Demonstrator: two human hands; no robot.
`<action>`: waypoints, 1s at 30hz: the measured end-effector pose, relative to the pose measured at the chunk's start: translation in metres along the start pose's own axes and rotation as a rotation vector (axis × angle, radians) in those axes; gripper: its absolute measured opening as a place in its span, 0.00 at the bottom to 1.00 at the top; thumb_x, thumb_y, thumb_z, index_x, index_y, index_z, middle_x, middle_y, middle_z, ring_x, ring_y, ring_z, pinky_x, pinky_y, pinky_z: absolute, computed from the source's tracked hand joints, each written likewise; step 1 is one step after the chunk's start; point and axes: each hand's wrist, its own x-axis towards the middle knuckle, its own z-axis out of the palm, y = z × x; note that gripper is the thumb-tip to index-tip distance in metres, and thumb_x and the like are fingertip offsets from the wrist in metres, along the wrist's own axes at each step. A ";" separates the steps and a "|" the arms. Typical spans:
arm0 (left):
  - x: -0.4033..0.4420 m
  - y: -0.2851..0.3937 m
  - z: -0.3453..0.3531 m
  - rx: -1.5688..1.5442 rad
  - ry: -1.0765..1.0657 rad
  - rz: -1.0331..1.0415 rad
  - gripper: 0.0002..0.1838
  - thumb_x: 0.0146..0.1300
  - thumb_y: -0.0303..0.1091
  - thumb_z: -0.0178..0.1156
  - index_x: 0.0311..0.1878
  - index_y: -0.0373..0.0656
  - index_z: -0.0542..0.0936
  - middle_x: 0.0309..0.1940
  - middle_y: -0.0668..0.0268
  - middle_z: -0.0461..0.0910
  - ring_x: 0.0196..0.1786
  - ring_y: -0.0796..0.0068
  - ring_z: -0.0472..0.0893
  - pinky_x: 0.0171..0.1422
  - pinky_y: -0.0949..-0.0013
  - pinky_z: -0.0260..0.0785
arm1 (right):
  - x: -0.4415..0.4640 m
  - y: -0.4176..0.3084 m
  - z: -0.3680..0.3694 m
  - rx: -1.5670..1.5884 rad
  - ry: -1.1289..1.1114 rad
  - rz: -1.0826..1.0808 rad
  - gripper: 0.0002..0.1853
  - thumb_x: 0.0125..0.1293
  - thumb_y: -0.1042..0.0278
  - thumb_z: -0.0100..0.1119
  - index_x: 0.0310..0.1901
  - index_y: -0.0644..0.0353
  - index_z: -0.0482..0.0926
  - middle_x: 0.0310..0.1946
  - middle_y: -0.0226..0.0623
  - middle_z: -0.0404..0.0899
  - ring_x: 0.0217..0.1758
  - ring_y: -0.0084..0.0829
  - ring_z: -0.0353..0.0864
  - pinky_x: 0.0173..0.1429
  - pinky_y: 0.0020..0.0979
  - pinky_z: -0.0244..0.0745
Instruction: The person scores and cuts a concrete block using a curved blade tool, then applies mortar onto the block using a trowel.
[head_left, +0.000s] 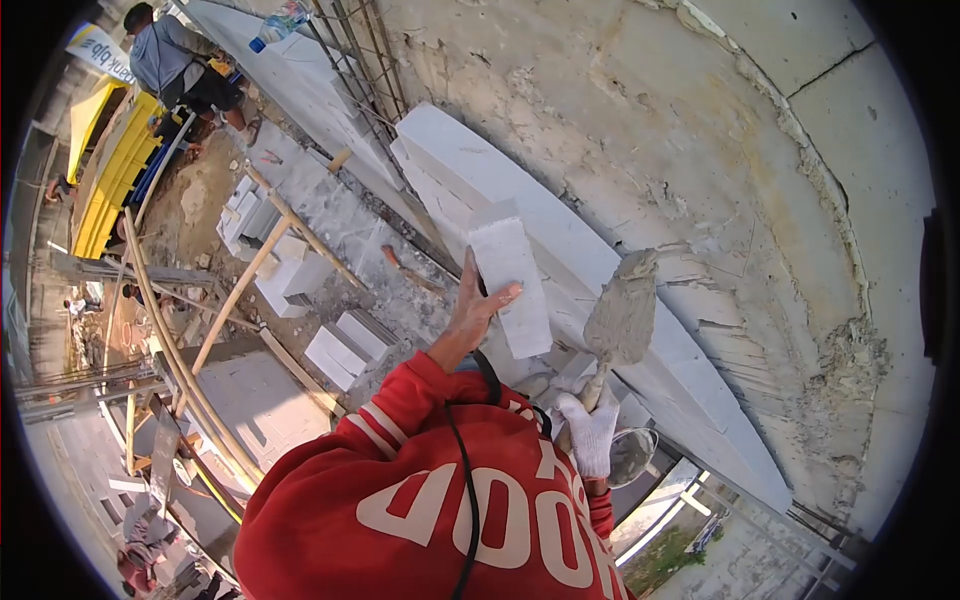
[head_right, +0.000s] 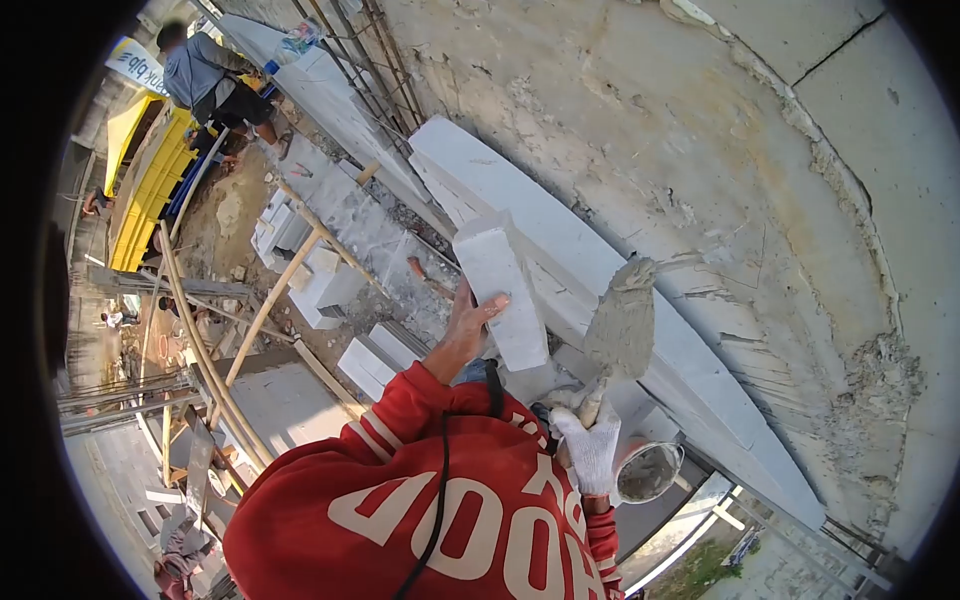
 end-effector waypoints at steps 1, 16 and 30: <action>-0.001 0.004 0.005 0.146 0.003 0.111 0.47 0.58 0.32 0.74 0.76 0.42 0.56 0.63 0.58 0.72 0.65 0.64 0.74 0.71 0.59 0.68 | 0.011 0.005 0.001 -0.005 0.006 0.002 0.13 0.58 0.75 0.67 0.42 0.67 0.76 0.25 0.36 0.81 0.24 0.23 0.79 0.29 0.25 0.74; 0.011 -0.013 -0.031 -0.216 -0.363 -0.198 0.50 0.55 0.58 0.77 0.76 0.48 0.65 0.70 0.63 0.73 0.72 0.58 0.74 0.75 0.47 0.69 | 0.040 -0.017 0.026 -0.128 0.088 -0.216 0.30 0.43 0.56 0.88 0.38 0.64 0.77 0.28 0.32 0.78 0.29 0.26 0.74 0.37 0.33 0.75; 0.014 0.010 0.029 0.014 0.042 0.091 0.46 0.44 0.17 0.79 0.69 0.42 0.68 0.56 0.62 0.79 0.58 0.64 0.81 0.62 0.61 0.78 | -0.030 -0.001 -0.030 -0.336 0.021 -0.029 0.10 0.68 0.68 0.62 0.42 0.67 0.74 0.22 0.34 0.79 0.21 0.23 0.78 0.27 0.28 0.74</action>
